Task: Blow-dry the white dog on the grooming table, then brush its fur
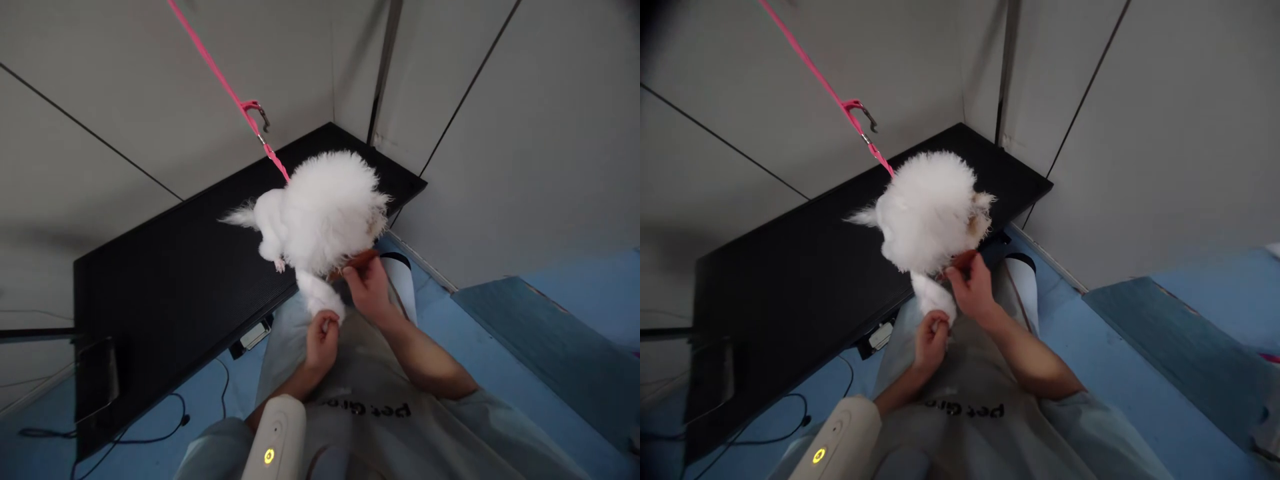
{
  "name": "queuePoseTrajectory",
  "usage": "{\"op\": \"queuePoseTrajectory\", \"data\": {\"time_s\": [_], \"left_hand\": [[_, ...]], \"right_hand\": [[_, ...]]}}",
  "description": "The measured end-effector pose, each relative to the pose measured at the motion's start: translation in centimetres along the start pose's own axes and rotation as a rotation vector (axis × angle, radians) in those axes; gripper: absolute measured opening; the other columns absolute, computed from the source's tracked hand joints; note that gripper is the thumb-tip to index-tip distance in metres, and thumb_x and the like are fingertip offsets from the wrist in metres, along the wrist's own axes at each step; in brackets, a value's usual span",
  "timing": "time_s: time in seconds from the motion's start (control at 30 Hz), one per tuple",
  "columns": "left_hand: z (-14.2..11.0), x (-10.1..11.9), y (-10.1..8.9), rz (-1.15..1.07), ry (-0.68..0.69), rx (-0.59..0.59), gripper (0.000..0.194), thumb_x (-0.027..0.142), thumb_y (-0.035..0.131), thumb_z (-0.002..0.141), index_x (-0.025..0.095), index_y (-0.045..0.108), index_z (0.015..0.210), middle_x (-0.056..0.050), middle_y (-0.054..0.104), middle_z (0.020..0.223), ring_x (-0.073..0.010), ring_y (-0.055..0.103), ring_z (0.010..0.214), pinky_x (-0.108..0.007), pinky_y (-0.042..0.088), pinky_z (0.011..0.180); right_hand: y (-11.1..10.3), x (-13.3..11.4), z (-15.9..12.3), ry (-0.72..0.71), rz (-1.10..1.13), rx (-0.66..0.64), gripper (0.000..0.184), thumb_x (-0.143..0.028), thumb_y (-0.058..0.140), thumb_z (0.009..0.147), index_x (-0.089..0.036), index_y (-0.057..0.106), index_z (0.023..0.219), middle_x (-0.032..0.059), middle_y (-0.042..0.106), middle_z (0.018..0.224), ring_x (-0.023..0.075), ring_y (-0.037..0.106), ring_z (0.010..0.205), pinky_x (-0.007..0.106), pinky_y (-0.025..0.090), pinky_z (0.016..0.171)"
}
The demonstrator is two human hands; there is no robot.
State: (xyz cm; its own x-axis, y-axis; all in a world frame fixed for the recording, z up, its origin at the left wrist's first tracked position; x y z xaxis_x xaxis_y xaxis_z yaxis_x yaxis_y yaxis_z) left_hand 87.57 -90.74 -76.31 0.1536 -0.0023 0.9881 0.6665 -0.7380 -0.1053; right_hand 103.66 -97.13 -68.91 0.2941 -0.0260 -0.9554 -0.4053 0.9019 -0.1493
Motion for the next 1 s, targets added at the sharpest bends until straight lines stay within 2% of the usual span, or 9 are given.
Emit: {"op": "queuePoseTrajectory", "data": {"time_s": [0.1,0.2,0.23,0.37,0.5,0.63,0.73,0.9,1.0], "left_hand": [[-0.5,-0.4,-1.0,-0.037,-0.05,0.002,0.005,0.027,0.061,0.073,0.023,0.059,0.074,0.003,0.051,0.055,-0.0128,0.045,0.049,-0.024,0.037,0.048],[-0.9,-0.2,-2.1,-0.063,-0.088,-0.003,0.012,0.032,0.064,0.075,0.021,0.059,0.074,0.003,0.051,0.054,-0.0121,0.046,0.048,-0.024,0.038,0.048],[-1.0,0.0,-2.5,-0.073,-0.106,-0.019,0.014,0.033,0.064,0.075,0.021,0.059,0.074,0.003,0.052,0.054,-0.012,0.048,0.048,-0.024,0.038,0.048],[-1.3,1.3,-4.2,-0.094,-0.159,-0.072,0.023,0.041,0.067,0.078,0.019,0.058,0.077,0.004,0.053,0.053,-0.0119,0.051,0.046,-0.022,0.039,0.047],[-1.2,3.0,-6.3,-0.167,-0.128,-0.066,0.034,0.048,0.066,0.083,0.02,0.058,0.1,0.005,0.057,0.056,-0.0109,0.052,0.045,-0.022,0.041,0.047],[-0.8,3.7,-7.3,-0.298,-0.132,-0.03,0.049,0.055,0.068,0.083,0.022,0.053,0.115,0.007,0.056,0.055,-0.0084,0.045,0.038,-0.018,0.034,0.04],[-0.8,3.8,-7.5,-0.413,-0.187,0.021,0.053,0.057,0.07,0.081,0.022,0.054,0.117,0.011,0.046,0.046,-0.0059,0.035,0.033,-0.015,0.027,0.037],[-1.4,4.5,-7.8,-0.6,-0.358,0.088,0.047,0.048,0.074,0.08,0.022,0.056,0.116,0.013,0.042,0.047,-0.0033,0.027,0.031,-0.013,0.019,0.033],[-1.8,4.8,-7.9,-0.74,-0.426,0.072,0.038,0.038,0.073,0.081,0.024,0.057,0.112,0.014,0.036,0.047,-0.0036,0.023,0.03,-0.013,0.017,0.03]], "right_hand": [[1.0,1.1,0.2,0.066,0.05,-0.122,0.022,-0.044,0.059,0.086,-0.023,0.053,0.083,0.0001,0.062,0.069,0.0173,0.06,0.063,0.031,0.051,0.061],[0.0,1.6,0.1,0.038,0.083,0.078,0.025,-0.047,0.059,0.087,-0.023,0.052,0.091,0.0025,0.065,0.078,0.0194,0.064,0.072,0.034,0.053,0.068],[0.1,1.7,-0.1,0.022,0.102,0.075,0.026,-0.047,0.06,0.086,-0.023,0.052,0.092,0.0029,0.065,0.082,0.0195,0.064,0.075,0.035,0.054,0.07],[1.7,2.6,-0.8,0.085,0.179,-0.087,0.031,-0.053,0.06,0.083,-0.024,0.05,0.086,0.0001,0.062,0.075,0.0169,0.061,0.068,0.032,0.053,0.066],[1.1,2.6,-1.2,0.098,0.219,0.13,0.035,-0.056,0.06,0.083,-0.024,0.049,0.093,0.003,0.065,0.083,0.0186,0.063,0.077,0.034,0.054,0.072],[3.2,2.2,-1.6,0.121,0.324,-0.042,0.035,-0.057,0.059,0.083,-0.024,0.05,0.09,0.0006,0.064,0.078,0.0177,0.062,0.071,0.032,0.053,0.068],[2.7,2.6,-1.9,0.163,0.324,0.142,0.038,-0.059,0.06,0.081,-0.025,0.047,0.089,-0.0009,0.061,0.076,0.0166,0.06,0.068,0.031,0.052,0.065],[5.2,2.5,-3.4,0.202,0.379,-0.132,0.034,-0.056,0.058,0.085,-0.024,0.051,0.089,0.0002,0.062,0.077,0.0161,0.06,0.066,0.031,0.054,0.065],[4.4,2.7,-3.8,0.207,0.379,0.107,0.033,-0.056,0.056,0.084,-0.024,0.049,0.089,0.0011,0.062,0.081,0.0177,0.063,0.074,0.034,0.055,0.072]]}}
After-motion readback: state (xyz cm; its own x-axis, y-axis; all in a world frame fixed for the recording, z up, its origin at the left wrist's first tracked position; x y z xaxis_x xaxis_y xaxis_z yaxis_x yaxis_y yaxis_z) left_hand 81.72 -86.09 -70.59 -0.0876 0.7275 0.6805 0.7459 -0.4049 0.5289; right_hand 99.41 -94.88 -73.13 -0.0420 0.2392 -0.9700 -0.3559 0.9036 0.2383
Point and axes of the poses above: each hand's wrist, its own z-axis towards the middle knuckle, its own y-axis out of the palm, x = y × z, the point moved 6 cm from there along z, towards the middle knuckle
